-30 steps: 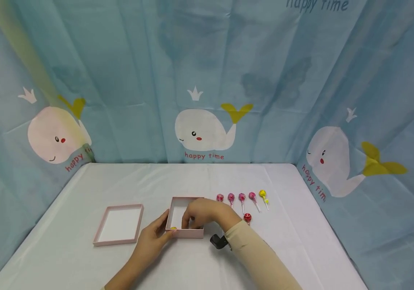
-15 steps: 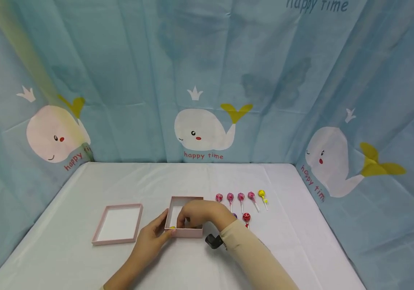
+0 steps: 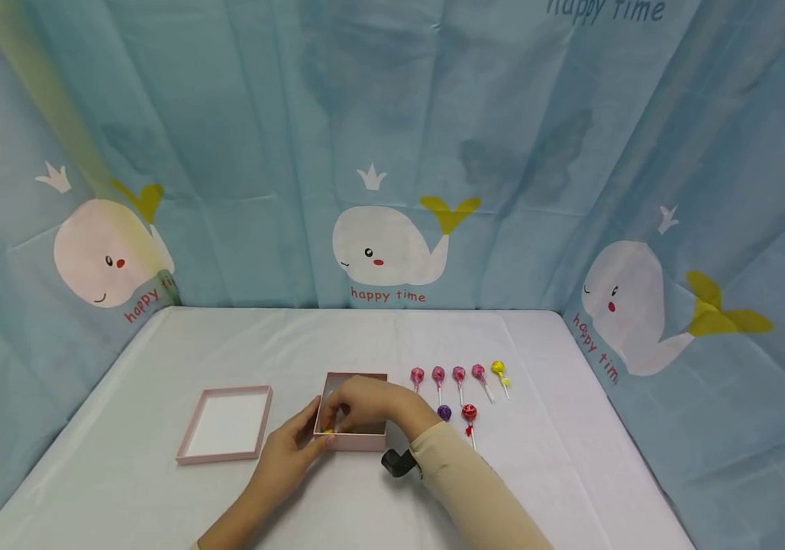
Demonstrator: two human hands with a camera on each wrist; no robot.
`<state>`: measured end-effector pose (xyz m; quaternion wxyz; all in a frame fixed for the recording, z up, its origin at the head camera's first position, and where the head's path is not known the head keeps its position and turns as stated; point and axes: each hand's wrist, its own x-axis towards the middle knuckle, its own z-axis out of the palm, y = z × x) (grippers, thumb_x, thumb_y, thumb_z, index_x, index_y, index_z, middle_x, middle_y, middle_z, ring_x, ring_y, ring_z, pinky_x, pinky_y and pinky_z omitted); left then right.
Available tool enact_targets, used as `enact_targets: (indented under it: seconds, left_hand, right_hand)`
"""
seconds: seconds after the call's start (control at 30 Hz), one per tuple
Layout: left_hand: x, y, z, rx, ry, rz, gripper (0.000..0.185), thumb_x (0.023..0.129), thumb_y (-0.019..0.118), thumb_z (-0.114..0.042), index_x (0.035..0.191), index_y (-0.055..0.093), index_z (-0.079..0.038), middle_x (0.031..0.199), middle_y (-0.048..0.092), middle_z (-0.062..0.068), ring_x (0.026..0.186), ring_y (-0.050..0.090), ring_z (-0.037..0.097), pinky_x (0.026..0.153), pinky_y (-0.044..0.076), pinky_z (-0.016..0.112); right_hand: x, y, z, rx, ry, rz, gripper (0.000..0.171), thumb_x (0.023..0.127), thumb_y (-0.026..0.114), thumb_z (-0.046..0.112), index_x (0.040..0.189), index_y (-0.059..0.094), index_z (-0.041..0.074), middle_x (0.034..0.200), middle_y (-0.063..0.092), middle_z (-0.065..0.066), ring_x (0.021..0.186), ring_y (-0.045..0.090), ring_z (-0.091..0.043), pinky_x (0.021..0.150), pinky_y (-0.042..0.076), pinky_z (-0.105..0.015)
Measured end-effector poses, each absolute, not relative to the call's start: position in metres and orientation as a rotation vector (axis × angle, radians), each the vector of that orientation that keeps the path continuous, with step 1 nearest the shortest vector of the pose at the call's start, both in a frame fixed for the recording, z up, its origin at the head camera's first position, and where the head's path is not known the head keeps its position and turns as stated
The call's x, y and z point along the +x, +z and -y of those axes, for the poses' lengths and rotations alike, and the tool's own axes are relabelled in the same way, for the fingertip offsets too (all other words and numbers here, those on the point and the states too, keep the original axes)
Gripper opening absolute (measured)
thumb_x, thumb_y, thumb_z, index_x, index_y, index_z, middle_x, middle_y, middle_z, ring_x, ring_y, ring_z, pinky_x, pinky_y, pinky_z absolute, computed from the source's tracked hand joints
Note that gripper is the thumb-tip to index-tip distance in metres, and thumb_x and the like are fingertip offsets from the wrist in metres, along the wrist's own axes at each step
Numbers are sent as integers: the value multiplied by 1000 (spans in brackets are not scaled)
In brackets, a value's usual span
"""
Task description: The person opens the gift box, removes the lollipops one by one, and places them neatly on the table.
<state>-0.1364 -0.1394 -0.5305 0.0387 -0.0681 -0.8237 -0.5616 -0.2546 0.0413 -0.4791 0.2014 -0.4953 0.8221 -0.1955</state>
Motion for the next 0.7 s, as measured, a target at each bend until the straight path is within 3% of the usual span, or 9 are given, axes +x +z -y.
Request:
enact_targets:
  seconds: [0.7]
  left_hand:
    - [-135, -532, 140, -236, -1734, 2530, 82, 89, 81, -21, 157, 38, -4, 159, 41, 13, 143, 46, 30, 113, 44, 32]
  right_hand:
    - [-254, -488, -38, -1392, -477, -2344, 19, 87, 83, 15, 99, 79, 30, 94, 68, 22, 88, 57, 4, 80, 51, -10]
